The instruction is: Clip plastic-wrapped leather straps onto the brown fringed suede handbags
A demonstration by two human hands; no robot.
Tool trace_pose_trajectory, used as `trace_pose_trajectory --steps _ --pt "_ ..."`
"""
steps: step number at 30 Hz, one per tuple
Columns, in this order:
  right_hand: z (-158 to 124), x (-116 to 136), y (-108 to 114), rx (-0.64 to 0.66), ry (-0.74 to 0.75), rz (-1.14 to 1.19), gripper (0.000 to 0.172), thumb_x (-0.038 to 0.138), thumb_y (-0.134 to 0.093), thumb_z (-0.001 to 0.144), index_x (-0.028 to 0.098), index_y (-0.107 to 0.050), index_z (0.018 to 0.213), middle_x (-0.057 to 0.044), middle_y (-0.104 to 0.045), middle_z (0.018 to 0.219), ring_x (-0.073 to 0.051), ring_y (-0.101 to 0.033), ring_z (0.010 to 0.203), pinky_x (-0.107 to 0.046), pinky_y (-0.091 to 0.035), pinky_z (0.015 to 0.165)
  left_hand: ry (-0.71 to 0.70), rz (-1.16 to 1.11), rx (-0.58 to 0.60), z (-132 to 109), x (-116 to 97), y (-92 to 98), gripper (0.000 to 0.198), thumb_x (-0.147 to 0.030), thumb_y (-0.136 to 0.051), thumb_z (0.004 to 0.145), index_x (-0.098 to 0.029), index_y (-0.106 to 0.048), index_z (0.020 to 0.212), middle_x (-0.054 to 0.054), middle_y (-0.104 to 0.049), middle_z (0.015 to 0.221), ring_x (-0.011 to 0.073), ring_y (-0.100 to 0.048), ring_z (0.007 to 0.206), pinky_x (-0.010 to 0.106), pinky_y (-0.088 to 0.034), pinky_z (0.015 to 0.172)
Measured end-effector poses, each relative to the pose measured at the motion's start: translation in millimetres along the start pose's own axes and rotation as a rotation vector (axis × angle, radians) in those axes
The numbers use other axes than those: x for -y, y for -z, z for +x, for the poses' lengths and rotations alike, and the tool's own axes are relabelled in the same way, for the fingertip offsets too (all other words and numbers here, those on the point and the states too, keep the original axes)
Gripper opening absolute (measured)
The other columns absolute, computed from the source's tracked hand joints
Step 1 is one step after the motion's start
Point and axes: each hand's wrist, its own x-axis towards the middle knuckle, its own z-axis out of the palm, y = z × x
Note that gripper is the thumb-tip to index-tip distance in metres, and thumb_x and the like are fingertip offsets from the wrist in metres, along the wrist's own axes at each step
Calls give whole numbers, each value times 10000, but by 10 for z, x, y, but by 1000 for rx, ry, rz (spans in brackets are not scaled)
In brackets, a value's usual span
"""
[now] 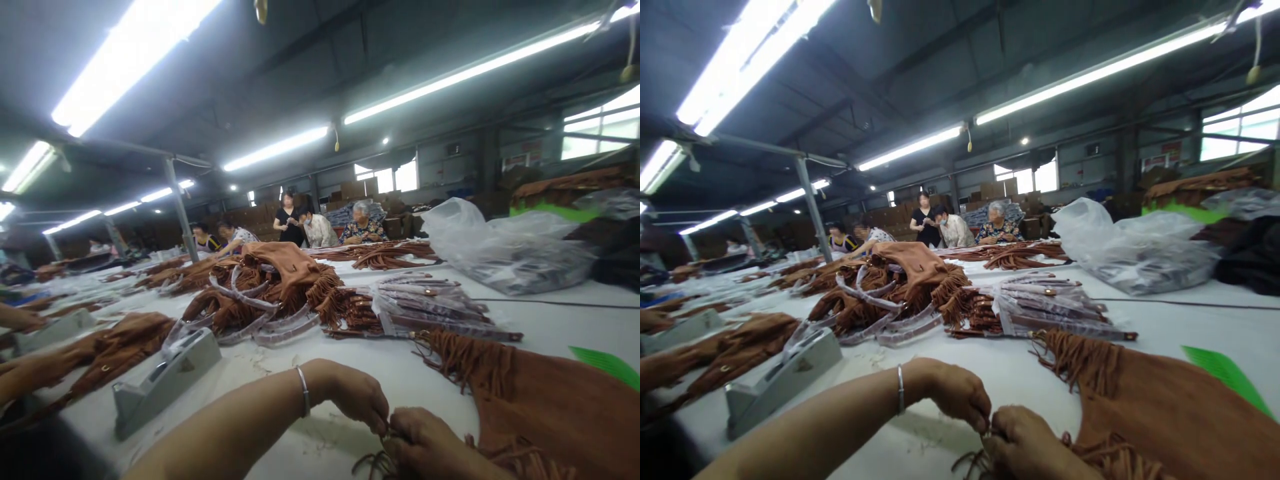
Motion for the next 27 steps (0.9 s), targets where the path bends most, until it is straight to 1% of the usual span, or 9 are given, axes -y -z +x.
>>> trace_pose_trajectory --steps 2,4,7,10,12,15,19,23,27 --pt "23 -38 -41 -28 22 123 298 383 -391 777 154 -484 611 -23 -502 619 -123 -440 595 -223 -319 548 60 40 -3 -51 -21 -53 73 -204 -558 771 -136 -585 765 -30 -495 659 95 -457 615 218 -384 599" --pt "34 -45 -58 22 34 281 373 430 -318 812 158 -455 597 -18 -468 565 -117 -424 538 -223 -325 524 125 -92 10 -105 -4 -145 118 -249 -505 813 -148 -567 812 -37 -464 651 86 -431 588 211 -382 576" --pt "35 -10 -43 38 32 248 400 401 -281 834 154 -480 589 -33 -497 552 -126 -455 528 -235 -350 552 165 -242 -9 -156 37 -286 143 -253 -456 837 -154 -557 863 -39 -474 672 74 -437 592 192 -391 575" --pt "42 23 -18 -35 3 7 354 323 -317 827 150 -526 600 -64 -568 630 -145 -503 611 -249 -364 613 148 7 -75 -169 -22 -330 202 -284 -435 840 -150 -564 918 11 -565 810 118 -517 722 236 -424 661" --pt "57 20 -11 -53 -12 -20 342 305 -316 829 151 -537 618 -71 -587 661 -148 -510 630 -248 -373 619 197 206 -70 -170 -122 -312 317 -413 -426 829 -156 -565 952 59 -608 848 182 -566 745 293 -446 650" --pt "88 -21 -18 -23 -31 173 311 333 -340 803 156 -484 591 -52 -551 597 -135 -483 575 -232 -371 556 256 378 -107 -182 -266 -293 494 -584 -403 776 -150 -565 948 120 -638 837 259 -609 693 335 -456 554" --pt "113 -72 -30 58 -45 515 328 448 -397 737 167 -443 573 -10 -477 516 -111 -429 486 -226 -362 492 213 456 -247 -216 -332 -349 545 -584 -323 815 -120 -523 1020 156 -633 894 281 -630 713 338 -464 541" --pt "105 -57 -13 48 -70 579 369 500 -425 689 164 -452 539 -8 -471 491 -106 -418 461 -236 -367 493 201 513 -300 -234 -325 -396 536 -564 -286 845 -108 -515 1011 147 -628 890 286 -630 720 352 -471 571" --pt "100 -39 -16 53 -120 669 380 534 -441 646 166 -449 555 5 -463 486 -103 -421 448 -246 -385 504 181 527 -337 -213 -291 -406 553 -608 -333 815 -113 -517 982 124 -628 879 286 -628 725 356 -477 574"
